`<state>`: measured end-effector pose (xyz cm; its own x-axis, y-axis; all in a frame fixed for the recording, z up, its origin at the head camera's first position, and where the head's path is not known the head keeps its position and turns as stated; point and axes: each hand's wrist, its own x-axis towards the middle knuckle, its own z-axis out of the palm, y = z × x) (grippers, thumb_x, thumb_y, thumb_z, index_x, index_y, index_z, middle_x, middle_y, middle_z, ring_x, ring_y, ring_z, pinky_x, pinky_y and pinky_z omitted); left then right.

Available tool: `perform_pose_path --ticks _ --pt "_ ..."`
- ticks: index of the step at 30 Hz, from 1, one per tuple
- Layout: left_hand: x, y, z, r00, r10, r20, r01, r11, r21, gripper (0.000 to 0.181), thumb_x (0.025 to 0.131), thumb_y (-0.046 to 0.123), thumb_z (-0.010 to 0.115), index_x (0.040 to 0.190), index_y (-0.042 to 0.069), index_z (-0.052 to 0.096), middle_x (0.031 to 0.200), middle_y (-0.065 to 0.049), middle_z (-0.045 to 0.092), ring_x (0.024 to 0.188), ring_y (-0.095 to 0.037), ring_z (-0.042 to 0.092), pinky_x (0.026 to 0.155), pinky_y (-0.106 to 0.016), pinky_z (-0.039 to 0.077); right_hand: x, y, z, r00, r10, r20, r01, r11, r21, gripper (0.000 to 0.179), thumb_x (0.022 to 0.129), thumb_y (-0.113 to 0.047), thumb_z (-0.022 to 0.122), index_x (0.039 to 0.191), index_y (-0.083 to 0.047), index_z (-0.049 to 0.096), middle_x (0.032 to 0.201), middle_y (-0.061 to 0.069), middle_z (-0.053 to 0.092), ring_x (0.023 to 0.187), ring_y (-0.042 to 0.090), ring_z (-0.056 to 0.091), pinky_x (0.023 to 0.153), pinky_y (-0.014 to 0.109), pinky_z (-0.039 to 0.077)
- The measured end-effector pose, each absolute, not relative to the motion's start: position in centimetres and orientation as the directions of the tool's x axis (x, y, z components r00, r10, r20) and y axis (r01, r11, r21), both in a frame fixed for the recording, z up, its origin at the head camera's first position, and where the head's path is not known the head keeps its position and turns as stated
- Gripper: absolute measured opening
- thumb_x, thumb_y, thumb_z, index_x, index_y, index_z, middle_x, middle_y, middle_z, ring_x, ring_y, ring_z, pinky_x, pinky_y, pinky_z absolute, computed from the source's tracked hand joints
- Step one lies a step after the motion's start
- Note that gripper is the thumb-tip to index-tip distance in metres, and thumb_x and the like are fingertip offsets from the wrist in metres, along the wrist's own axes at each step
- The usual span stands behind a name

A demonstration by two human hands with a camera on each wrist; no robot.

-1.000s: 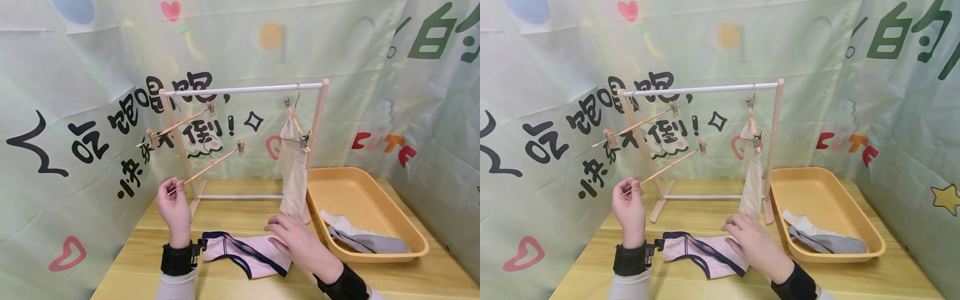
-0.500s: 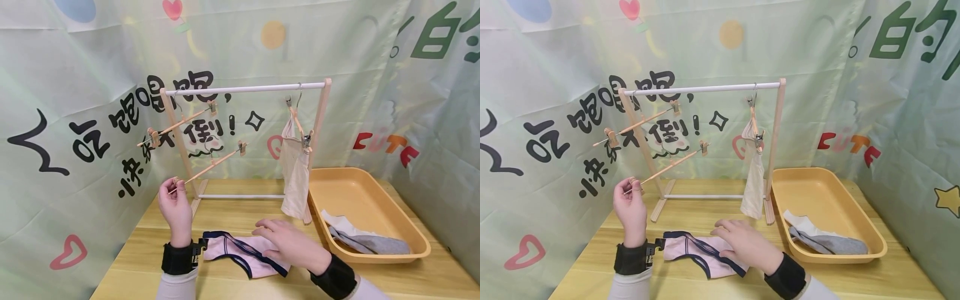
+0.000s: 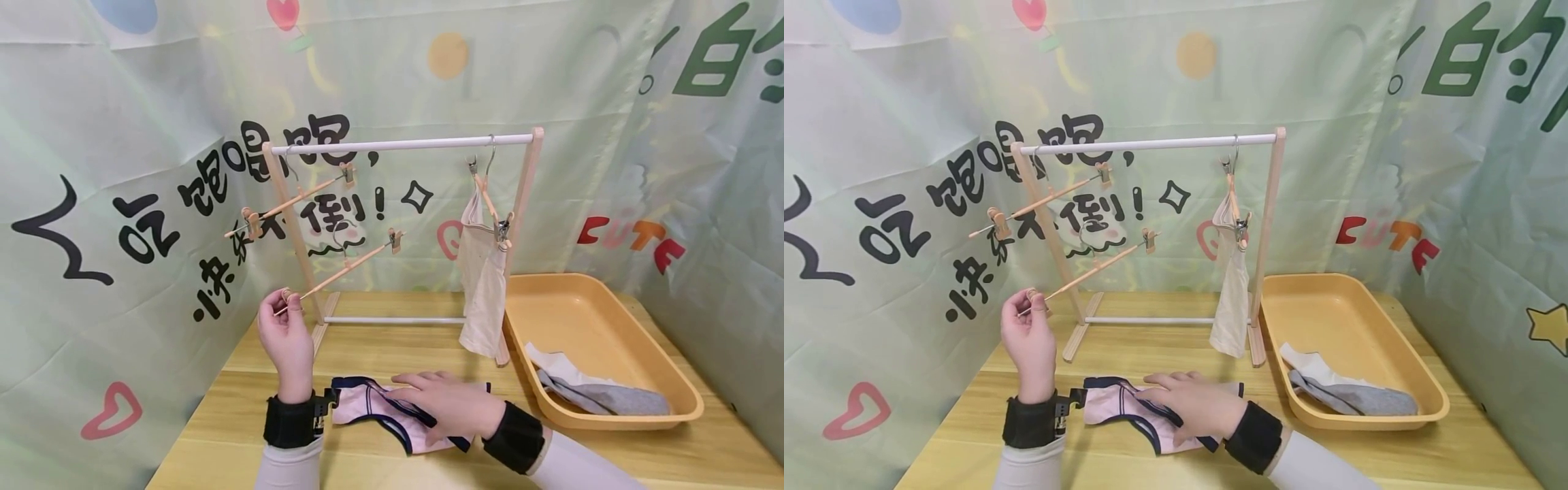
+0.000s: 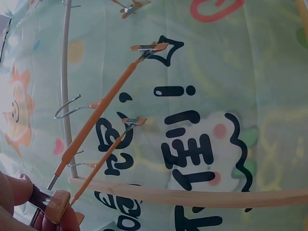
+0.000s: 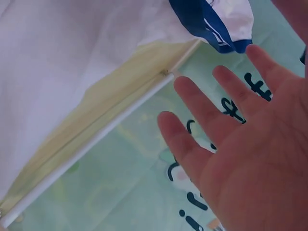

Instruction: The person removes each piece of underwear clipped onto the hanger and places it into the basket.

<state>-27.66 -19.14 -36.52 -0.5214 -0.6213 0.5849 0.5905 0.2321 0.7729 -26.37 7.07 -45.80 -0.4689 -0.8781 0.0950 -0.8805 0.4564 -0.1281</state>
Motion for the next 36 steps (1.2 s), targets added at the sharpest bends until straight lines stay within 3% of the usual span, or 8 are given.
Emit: perform_pose_path --ticks 7,14,24,28,36 --pt "-27.6 -19.1 -36.5 -0.527 -0.624 0.577 0.585 0.226 0.779 0.034 0.092 0.015 0.059 0.11 -0.013 0.053 0.095 -0.001 0.052 0.081 -0.016 0.054 0.069 -0.013 0.049 -26.9 6.2 -46.0 -0.467 -0.884 0.006 -0.87 0.458 -0.183 0.099 0.066 -0.04 0.082 0.149 -0.033 0.028 0.157 0.003 0.028 0.133 0.029 0.035 0.097 0.058 0.043" --pt "-27.6 -19.0 -36.5 -0.521 -0.624 0.582 0.593 0.226 0.773 0.033 0.092 0.014 0.059 0.109 -0.013 0.053 0.095 -0.001 0.052 0.082 -0.022 0.055 0.068 -0.012 0.049 -27.6 5.9 -46.9 -0.459 -0.887 -0.053 -0.855 0.457 -0.245 0.101 0.066 -0.035 0.083 0.149 -0.038 0.025 0.16 0.0 0.021 0.136 0.03 0.029 0.097 0.062 0.04" --pt "-27.6 -19.0 -36.6 -0.523 -0.621 0.584 0.595 0.224 0.772 0.033 0.092 0.013 0.059 0.109 -0.014 0.052 0.094 -0.001 0.053 0.082 -0.016 0.055 0.069 -0.011 0.049 -28.5 5.0 -47.6 -0.364 -0.928 -0.076 -0.881 0.369 -0.295 0.11 0.063 -0.025 0.086 0.151 -0.034 0.022 0.162 0.001 0.008 0.138 0.038 0.023 0.098 0.066 0.038" --pt "-27.7 -19.1 -36.6 -0.522 -0.621 0.585 0.595 0.226 0.771 0.033 0.092 0.013 0.059 0.109 -0.014 0.052 0.094 -0.002 0.053 0.082 -0.02 0.055 0.069 -0.012 0.049 -28.7 4.9 -47.2 -0.323 -0.94 -0.113 -0.872 0.342 -0.35 0.102 0.066 -0.021 0.085 0.15 -0.03 0.028 0.162 0.005 0.012 0.139 0.032 0.023 0.099 0.063 0.039" --pt "-27.8 -19.0 -36.5 -0.516 -0.619 0.592 0.594 0.239 0.768 0.032 0.092 0.013 0.059 0.109 -0.014 0.053 0.094 -0.002 0.053 0.081 -0.017 0.054 0.068 -0.011 0.049 -29.4 5.4 -48.1 -0.337 -0.931 -0.139 -0.85 0.365 -0.38 0.091 0.068 -0.025 0.083 0.146 -0.03 0.036 0.157 0.003 0.027 0.138 0.025 0.025 0.105 0.054 0.035"
